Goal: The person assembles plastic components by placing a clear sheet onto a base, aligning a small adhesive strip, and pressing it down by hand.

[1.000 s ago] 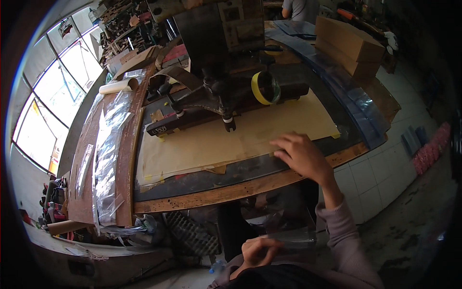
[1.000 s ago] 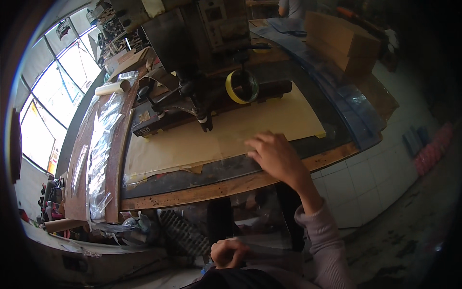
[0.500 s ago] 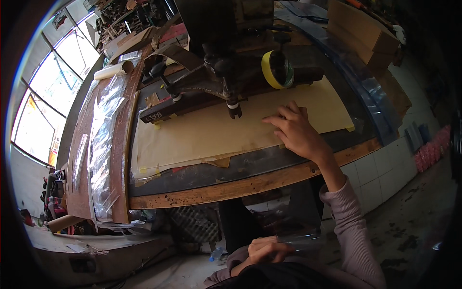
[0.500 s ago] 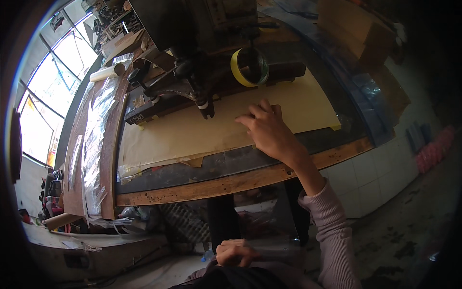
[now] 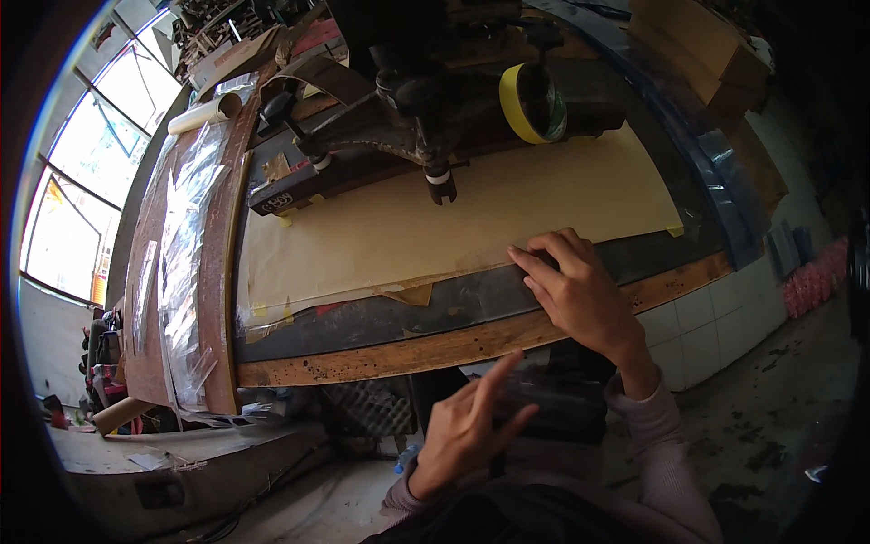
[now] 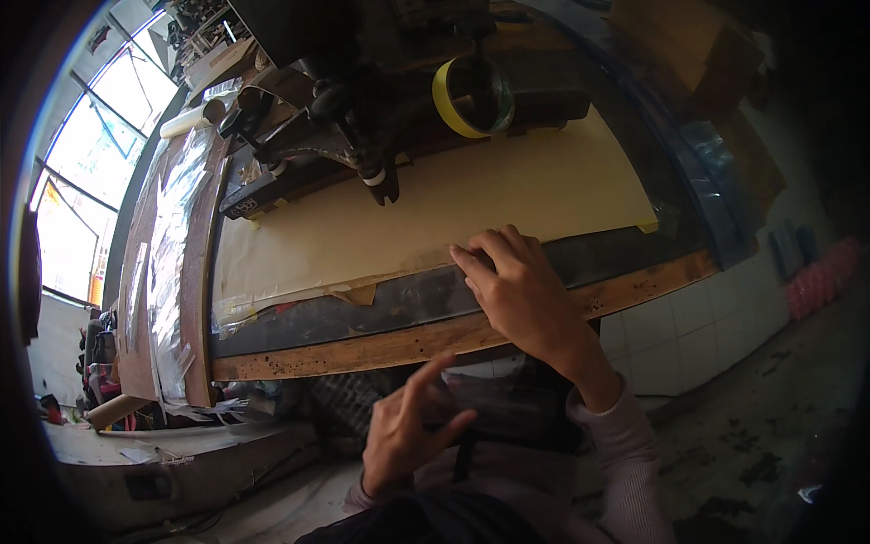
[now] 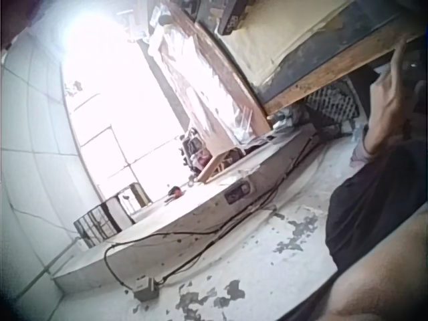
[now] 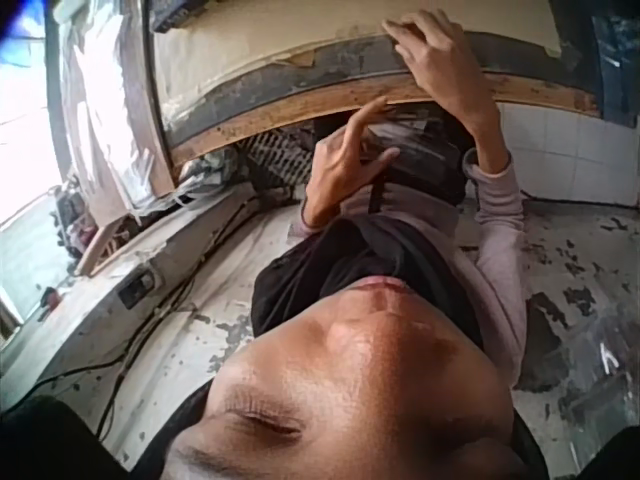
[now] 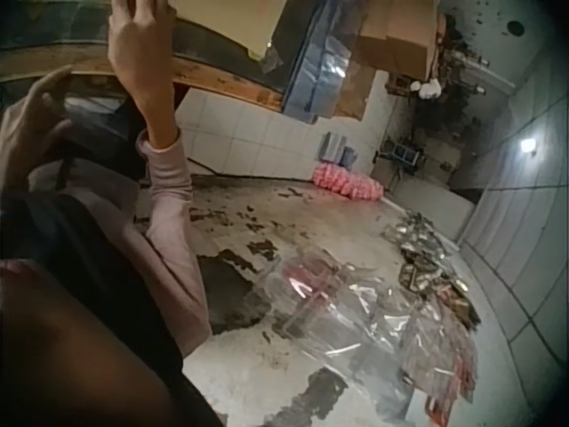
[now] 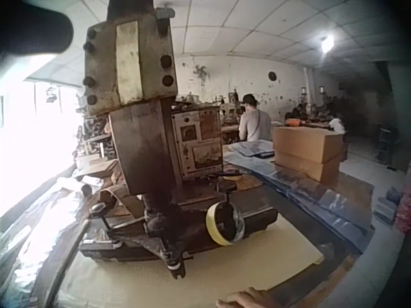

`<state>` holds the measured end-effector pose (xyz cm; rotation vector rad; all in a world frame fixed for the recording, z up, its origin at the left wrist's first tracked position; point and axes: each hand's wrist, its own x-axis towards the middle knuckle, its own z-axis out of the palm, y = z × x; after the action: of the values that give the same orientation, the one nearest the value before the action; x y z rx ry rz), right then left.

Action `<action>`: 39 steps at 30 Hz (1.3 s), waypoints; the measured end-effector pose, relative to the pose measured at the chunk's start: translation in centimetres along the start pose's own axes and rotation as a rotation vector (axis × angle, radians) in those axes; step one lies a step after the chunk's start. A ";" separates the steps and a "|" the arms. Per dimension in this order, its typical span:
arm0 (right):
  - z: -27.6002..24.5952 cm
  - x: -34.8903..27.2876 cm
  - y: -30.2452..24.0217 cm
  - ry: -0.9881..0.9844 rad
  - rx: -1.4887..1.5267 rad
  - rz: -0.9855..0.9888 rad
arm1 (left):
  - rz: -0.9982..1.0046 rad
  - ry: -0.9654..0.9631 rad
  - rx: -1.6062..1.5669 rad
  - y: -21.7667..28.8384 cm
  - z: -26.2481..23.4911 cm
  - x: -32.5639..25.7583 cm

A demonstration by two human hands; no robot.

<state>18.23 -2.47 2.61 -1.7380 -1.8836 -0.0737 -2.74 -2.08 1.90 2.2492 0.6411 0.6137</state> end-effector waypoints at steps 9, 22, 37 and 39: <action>0.1 -2.5 -1.0 0.054 -0.049 0.094 | -0.106 -0.227 0.528 0.1 -3.4 4.8; 0.7 -3.4 -1.1 0.085 -0.088 0.119 | -0.163 -0.240 0.578 -0.6 -3.1 4.8; 2.1 3.6 4.0 0.013 -0.292 0.024 | -0.136 -0.155 -0.218 -3.1 -4.5 5.9; 2.5 4.5 5.0 -0.006 -0.325 0.001 | -0.113 -0.144 -0.206 -3.1 -4.0 5.9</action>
<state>21.99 3.37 0.87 -1.9497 -1.9591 -0.3952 -1.46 5.41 3.56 2.0296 0.5995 0.4364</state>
